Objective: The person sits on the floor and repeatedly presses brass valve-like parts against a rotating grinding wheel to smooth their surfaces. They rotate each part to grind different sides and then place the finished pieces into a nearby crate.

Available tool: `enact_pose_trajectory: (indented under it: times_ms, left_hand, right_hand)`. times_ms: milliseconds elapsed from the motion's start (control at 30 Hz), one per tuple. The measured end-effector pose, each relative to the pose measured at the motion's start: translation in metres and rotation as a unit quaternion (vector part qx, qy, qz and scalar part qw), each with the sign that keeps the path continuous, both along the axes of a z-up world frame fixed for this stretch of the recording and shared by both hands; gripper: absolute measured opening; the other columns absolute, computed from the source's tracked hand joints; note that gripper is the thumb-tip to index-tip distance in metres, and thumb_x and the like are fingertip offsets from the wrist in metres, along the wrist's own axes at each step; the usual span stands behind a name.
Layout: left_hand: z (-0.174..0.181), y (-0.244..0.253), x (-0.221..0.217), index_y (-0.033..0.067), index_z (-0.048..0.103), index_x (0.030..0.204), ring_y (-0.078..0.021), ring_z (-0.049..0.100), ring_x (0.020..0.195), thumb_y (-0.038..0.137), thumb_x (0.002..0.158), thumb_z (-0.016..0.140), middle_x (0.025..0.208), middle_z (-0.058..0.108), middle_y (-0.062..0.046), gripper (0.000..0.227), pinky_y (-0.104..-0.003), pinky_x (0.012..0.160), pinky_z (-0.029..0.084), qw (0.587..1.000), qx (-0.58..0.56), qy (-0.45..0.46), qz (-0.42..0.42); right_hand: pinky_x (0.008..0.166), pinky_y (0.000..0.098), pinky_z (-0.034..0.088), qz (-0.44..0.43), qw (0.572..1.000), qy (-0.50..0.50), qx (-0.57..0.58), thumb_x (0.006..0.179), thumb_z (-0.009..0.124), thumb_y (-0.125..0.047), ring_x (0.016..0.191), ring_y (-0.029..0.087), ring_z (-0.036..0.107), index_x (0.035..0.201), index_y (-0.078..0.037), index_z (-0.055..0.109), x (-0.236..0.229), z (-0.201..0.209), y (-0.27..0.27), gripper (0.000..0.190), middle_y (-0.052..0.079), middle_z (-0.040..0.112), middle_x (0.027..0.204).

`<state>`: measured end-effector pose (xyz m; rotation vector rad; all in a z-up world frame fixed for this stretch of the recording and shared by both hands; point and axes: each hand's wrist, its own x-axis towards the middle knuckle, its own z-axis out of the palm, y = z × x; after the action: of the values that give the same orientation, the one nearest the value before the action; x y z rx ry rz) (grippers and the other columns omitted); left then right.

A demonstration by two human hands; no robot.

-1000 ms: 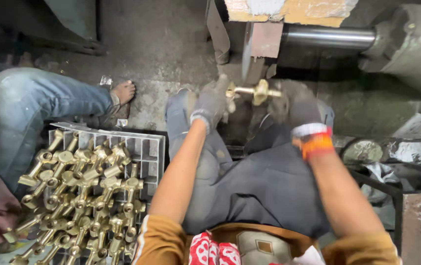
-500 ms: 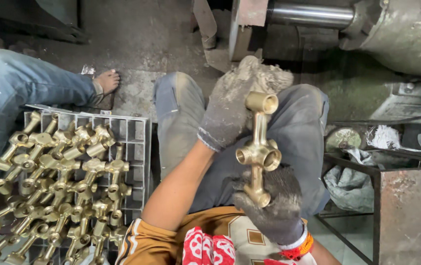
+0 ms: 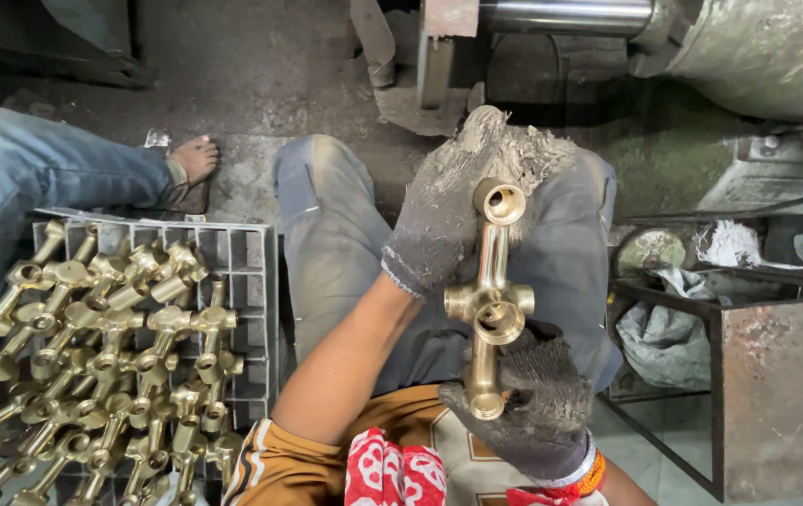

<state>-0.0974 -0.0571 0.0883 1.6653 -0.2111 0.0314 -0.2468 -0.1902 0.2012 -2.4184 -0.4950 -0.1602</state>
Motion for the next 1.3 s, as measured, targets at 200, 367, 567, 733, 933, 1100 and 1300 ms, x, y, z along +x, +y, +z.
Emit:
enact_pose_trajectory:
  times_ms: [200,367,567,733,933,1100,1300]
  left_hand:
    - [0.014,0.014,-0.004,0.0014,0.059,0.138,-0.0305,0.066,0.122,0.015,0.095,0.072,0.129,0.069,-0.015,0.047,-0.038,0.107,0.053,0.987,0.024,-0.160,0.026]
    - [0.022,0.024,-0.007,-0.0004,0.063,0.130,-0.0160,0.067,0.105,0.010,0.094,0.072,0.114,0.071,-0.008,0.038,-0.032,0.093,0.057,0.977,-0.204,0.066,-0.004]
    - [0.010,0.030,-0.009,0.0006,0.064,0.131,-0.0123,0.065,0.102,0.009,0.100,0.070,0.113,0.069,-0.004,0.033,-0.031,0.092,0.056,0.972,-0.226,0.066,-0.020]
    - [0.002,0.032,-0.013,0.0017,0.059,0.138,-0.0109,0.065,0.106,0.008,0.096,0.071,0.119,0.068,-0.003,0.044,-0.030,0.094,0.056,0.951,-0.302,0.062,-0.028]
    - [0.000,0.036,-0.012,0.0001,0.062,0.132,-0.0146,0.066,0.105,0.008,0.093,0.074,0.116,0.069,-0.007,0.041,-0.031,0.093,0.056,0.982,-0.187,0.026,-0.003]
    - [-0.007,0.040,-0.011,0.0034,0.063,0.133,-0.0245,0.067,0.120,0.015,0.097,0.073,0.127,0.069,-0.011,0.039,-0.038,0.106,0.053,0.997,-0.049,-0.047,0.023]
    - [-0.006,0.045,-0.010,0.0028,0.056,0.143,-0.0342,0.059,0.137,0.016,0.099,0.069,0.144,0.062,-0.014,0.048,-0.045,0.121,0.046,0.981,0.084,-0.170,0.029]
  right_hand:
    - [0.084,0.0458,0.054,0.022,1.000,-0.002,0.001,0.068,0.089,-0.033,0.100,0.036,0.066,0.115,-0.008,0.068,0.005,-0.001,0.004,0.057,0.012,0.069,0.111]
    - [0.075,0.0443,0.053,0.035,0.999,0.027,-0.003,0.072,0.090,-0.033,0.091,0.033,0.064,0.115,-0.005,0.068,0.008,-0.002,0.008,0.056,0.013,0.067,0.104]
    - [0.078,0.0445,0.052,0.065,0.998,0.019,-0.017,0.071,0.089,-0.033,0.091,0.033,0.064,0.107,-0.007,0.069,0.010,-0.003,0.017,0.049,0.012,0.068,0.102]
    - [0.079,0.0447,0.051,0.077,0.997,0.018,-0.022,0.070,0.089,-0.032,0.092,0.033,0.064,0.101,-0.010,0.070,0.011,-0.002,0.022,0.043,0.010,0.070,0.101]
    - [0.081,0.0449,0.050,0.083,0.996,0.022,-0.031,0.068,0.089,-0.032,0.092,0.034,0.064,0.093,-0.012,0.071,0.013,0.001,0.024,0.037,0.008,0.072,0.100]
    - [0.083,0.0451,0.049,0.086,0.995,0.025,-0.038,0.067,0.089,-0.031,0.093,0.034,0.064,0.086,-0.014,0.071,0.011,0.001,0.026,0.031,0.007,0.073,0.099]
    - [0.094,0.0459,0.046,0.110,0.994,0.027,-0.002,0.066,0.090,-0.034,0.104,0.028,0.067,0.087,-0.014,0.071,0.014,-0.003,0.022,0.034,0.007,0.074,0.112]
